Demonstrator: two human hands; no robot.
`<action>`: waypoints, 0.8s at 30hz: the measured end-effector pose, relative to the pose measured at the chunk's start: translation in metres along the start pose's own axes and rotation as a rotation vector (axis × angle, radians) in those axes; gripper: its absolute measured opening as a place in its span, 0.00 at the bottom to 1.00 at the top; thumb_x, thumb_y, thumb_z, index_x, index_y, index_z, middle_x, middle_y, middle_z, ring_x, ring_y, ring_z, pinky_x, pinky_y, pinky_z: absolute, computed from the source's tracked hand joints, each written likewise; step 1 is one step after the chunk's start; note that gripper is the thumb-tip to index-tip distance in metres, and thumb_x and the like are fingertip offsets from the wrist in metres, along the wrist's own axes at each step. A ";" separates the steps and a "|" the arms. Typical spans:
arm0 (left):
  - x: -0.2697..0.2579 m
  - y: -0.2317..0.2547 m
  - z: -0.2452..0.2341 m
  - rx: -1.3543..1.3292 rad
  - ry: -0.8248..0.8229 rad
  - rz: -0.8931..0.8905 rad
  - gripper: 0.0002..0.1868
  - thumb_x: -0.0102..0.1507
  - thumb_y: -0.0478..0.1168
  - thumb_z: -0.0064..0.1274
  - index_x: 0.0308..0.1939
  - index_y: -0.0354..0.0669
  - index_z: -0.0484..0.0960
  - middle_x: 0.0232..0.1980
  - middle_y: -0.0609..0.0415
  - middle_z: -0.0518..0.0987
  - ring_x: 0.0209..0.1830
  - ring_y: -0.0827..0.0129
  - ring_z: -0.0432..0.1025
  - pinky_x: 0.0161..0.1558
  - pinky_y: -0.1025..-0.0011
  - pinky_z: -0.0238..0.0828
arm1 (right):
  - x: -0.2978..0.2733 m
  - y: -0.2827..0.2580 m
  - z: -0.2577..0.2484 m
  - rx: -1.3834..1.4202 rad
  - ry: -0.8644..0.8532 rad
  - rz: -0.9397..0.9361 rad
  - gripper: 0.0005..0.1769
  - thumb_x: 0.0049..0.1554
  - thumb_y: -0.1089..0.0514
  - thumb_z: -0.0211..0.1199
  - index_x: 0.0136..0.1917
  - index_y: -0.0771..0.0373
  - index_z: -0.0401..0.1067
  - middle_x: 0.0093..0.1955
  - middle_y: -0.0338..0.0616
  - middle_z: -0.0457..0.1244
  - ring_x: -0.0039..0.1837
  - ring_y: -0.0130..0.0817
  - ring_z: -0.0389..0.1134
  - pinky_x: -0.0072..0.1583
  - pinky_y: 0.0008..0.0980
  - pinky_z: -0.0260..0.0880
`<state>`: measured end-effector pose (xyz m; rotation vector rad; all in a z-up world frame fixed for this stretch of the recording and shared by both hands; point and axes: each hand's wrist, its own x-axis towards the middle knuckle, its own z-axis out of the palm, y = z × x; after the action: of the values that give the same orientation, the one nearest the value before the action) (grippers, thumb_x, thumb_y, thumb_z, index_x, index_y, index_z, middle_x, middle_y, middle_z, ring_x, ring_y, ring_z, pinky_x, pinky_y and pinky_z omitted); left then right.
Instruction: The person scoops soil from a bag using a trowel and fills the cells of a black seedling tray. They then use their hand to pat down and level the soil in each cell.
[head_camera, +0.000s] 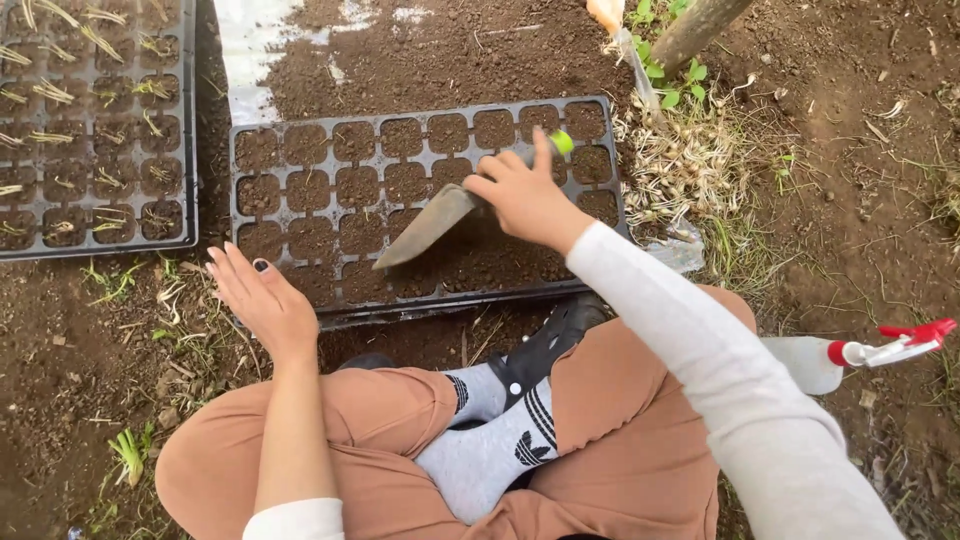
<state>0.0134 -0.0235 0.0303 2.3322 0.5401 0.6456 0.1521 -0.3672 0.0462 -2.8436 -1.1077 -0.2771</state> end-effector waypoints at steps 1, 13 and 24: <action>0.000 0.002 0.000 0.004 0.000 0.000 0.32 0.79 0.54 0.22 0.80 0.36 0.55 0.80 0.33 0.52 0.81 0.38 0.42 0.75 0.37 0.30 | 0.006 -0.001 -0.002 0.004 0.001 0.000 0.23 0.54 0.64 0.66 0.60 0.46 0.70 0.57 0.38 0.62 0.66 0.44 0.63 0.69 0.84 0.33; 0.003 -0.011 0.006 -0.051 -0.009 -0.017 0.30 0.80 0.50 0.23 0.81 0.37 0.53 0.81 0.33 0.50 0.82 0.40 0.40 0.76 0.38 0.28 | -0.108 -0.103 -0.050 1.143 -0.053 0.727 0.28 0.69 0.47 0.39 0.69 0.65 0.67 0.34 0.54 0.71 0.30 0.42 0.71 0.37 0.45 0.73; -0.012 0.016 -0.025 -0.235 -0.042 -0.119 0.38 0.77 0.62 0.16 0.82 0.41 0.50 0.83 0.38 0.48 0.84 0.47 0.35 0.78 0.43 0.21 | -0.108 -0.201 -0.067 1.009 -0.080 0.835 0.29 0.68 0.54 0.50 0.75 0.77 0.56 0.69 0.77 0.58 0.72 0.70 0.60 0.66 0.64 0.65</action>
<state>-0.0070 -0.0292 0.0545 2.0729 0.5483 0.5700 -0.0714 -0.3000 0.0919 -2.0922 0.0726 0.3581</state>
